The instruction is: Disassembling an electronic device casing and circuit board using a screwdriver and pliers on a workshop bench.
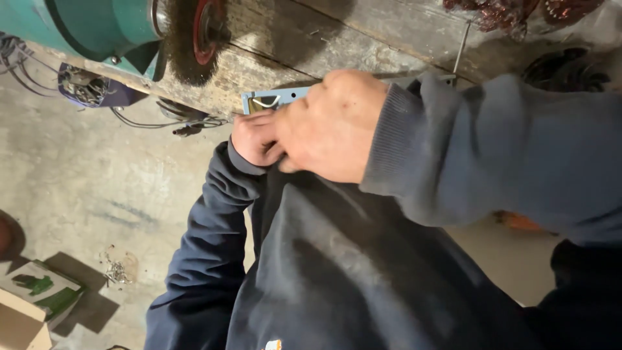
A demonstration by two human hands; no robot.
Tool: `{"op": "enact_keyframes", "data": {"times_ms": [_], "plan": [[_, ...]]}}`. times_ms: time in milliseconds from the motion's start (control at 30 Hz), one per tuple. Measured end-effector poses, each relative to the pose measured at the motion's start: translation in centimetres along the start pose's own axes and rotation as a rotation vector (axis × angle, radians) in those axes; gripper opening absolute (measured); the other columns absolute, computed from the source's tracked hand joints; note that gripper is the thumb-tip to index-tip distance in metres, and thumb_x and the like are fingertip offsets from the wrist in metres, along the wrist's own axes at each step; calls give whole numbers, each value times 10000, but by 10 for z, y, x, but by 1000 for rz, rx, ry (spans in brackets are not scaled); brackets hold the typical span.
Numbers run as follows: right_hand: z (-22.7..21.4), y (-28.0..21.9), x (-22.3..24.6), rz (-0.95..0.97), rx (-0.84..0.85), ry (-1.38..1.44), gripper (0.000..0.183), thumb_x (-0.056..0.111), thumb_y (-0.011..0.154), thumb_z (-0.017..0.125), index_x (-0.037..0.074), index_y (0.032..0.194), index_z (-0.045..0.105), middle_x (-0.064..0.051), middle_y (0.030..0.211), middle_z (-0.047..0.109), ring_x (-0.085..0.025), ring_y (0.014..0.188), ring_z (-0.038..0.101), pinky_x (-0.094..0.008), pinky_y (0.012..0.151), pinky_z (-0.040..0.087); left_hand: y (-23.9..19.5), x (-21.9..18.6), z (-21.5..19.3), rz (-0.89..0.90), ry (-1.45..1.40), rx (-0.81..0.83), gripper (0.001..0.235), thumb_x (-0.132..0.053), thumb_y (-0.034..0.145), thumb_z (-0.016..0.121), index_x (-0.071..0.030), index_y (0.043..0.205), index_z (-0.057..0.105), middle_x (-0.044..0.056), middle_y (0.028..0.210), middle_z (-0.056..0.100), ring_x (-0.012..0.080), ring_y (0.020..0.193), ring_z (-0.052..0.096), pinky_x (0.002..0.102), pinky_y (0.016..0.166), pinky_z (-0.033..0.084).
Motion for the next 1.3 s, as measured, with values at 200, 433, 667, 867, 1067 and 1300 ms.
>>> {"op": "enact_keyframes", "data": {"times_ms": [200,433,667,867,1067,1300], "plan": [[-2,-6,1,-138,29,-17,160,300,861,611,142,834,601,20,587,565,-131,520,605,-292,451,439,3,2,2,-14,-26,15,172,-18,780,712,-60,946,699,83,905,713,291,807,688,370,710,560],[18,-9,-4,-24,134,154,501,577,920,604,110,744,555,16,499,513,-168,447,569,-329,434,425,-5,13,12,-110,38,96,117,-76,787,817,-41,852,726,101,741,641,311,691,646,401,636,522],[20,-8,-9,24,267,136,605,676,937,556,80,840,603,6,604,534,-171,508,569,-343,462,441,0,4,4,-29,-16,41,170,-53,782,754,-37,949,725,109,882,708,310,787,691,387,718,571],[1,-11,7,-185,30,57,189,297,821,632,112,841,598,7,685,570,-146,582,554,-292,489,425,5,3,4,-77,-31,70,147,-46,769,740,-31,913,715,96,887,722,305,796,708,382,716,572],[7,-12,8,-166,23,36,157,249,821,619,117,764,557,15,620,526,-131,577,528,-274,443,404,12,-3,0,-62,-53,62,113,-46,806,745,-38,915,718,85,948,744,292,836,729,367,743,587],[21,-12,-3,-3,93,119,413,449,880,642,135,651,503,25,476,441,-139,420,474,-316,369,389,8,0,3,-83,-29,65,133,-18,798,726,-33,930,725,81,949,746,295,841,734,369,749,594]]}}
Point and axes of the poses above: each hand's wrist, its own y-axis towards the middle knuckle, its own z-axis out of the palm, x = y × z, the point moved 10 cm from there along y, towards the middle knuckle
